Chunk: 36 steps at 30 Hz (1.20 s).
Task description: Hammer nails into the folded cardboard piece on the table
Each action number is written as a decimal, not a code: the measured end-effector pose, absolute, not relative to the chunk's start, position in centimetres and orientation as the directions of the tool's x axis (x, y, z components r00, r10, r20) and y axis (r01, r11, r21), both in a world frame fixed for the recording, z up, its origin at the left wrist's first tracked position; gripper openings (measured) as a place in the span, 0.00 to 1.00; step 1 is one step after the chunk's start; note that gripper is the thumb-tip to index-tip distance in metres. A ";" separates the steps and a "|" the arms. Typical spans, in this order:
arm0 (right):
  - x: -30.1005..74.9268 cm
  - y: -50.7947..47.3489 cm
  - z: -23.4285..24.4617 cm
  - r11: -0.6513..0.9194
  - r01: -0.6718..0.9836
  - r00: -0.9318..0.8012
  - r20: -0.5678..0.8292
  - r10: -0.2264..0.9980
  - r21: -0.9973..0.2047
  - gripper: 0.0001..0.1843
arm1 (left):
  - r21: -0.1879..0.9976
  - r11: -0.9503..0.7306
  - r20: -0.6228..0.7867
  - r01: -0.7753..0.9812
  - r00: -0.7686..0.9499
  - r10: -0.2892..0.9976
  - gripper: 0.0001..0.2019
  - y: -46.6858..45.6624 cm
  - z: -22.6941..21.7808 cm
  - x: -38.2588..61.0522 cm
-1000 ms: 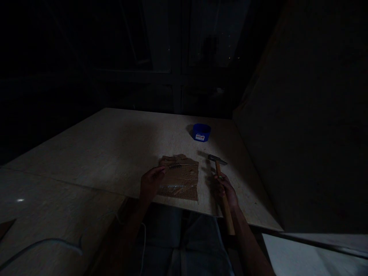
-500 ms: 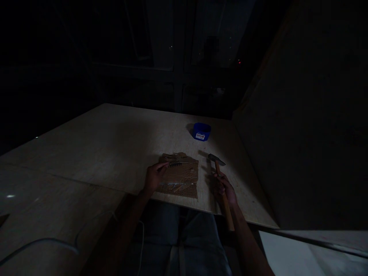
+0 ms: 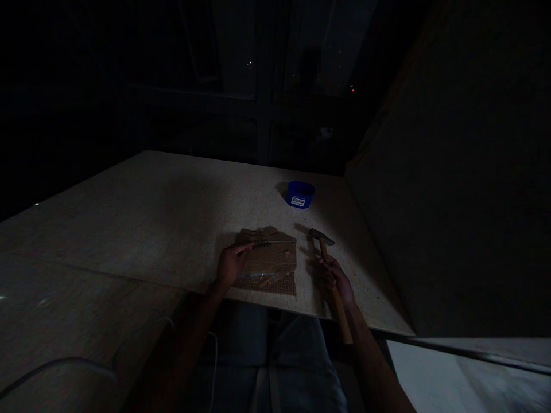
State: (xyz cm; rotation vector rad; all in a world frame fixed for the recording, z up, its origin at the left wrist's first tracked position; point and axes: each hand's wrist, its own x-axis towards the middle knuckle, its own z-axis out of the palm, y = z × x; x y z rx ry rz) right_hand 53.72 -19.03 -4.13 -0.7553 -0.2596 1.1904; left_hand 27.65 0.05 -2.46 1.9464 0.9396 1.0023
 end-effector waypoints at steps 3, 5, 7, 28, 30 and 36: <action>53.7 -19.1 -4.2 0.165 -0.747 0.378 -0.208 0.902 -0.644 0.15 | 0.856 -0.446 0.311 0.261 0.428 0.848 0.12 0.0 -2.5 27.5; 53.7 -19.2 -4.1 0.160 -0.748 0.370 -0.205 0.906 -0.645 0.14 | 0.858 -0.442 0.308 0.261 0.428 0.850 0.12 0.1 -2.6 27.4; 53.5 -19.2 -3.9 0.162 -0.743 0.371 -0.198 0.907 -0.650 0.15 | 0.859 -0.442 0.307 0.259 0.429 0.849 0.12 0.1 -2.7 27.3; 46.6 -19.8 6.6 0.033 0.100 0.531 0.082 0.843 -0.994 0.22 | 0.843 -0.481 0.337 0.240 0.462 0.821 0.16 0.3 -4.4 27.2; 45.3 -19.5 8.8 -0.003 0.325 0.377 0.127 0.918 -0.946 0.21 | 0.832 -0.500 0.357 0.242 0.456 0.815 0.16 0.3 -4.6 27.2; 43.2 -16.5 10.3 0.100 0.637 0.055 0.174 0.983 -0.764 0.21 | 0.805 -0.536 0.399 0.256 0.435 0.807 0.13 0.5 -4.7 27.3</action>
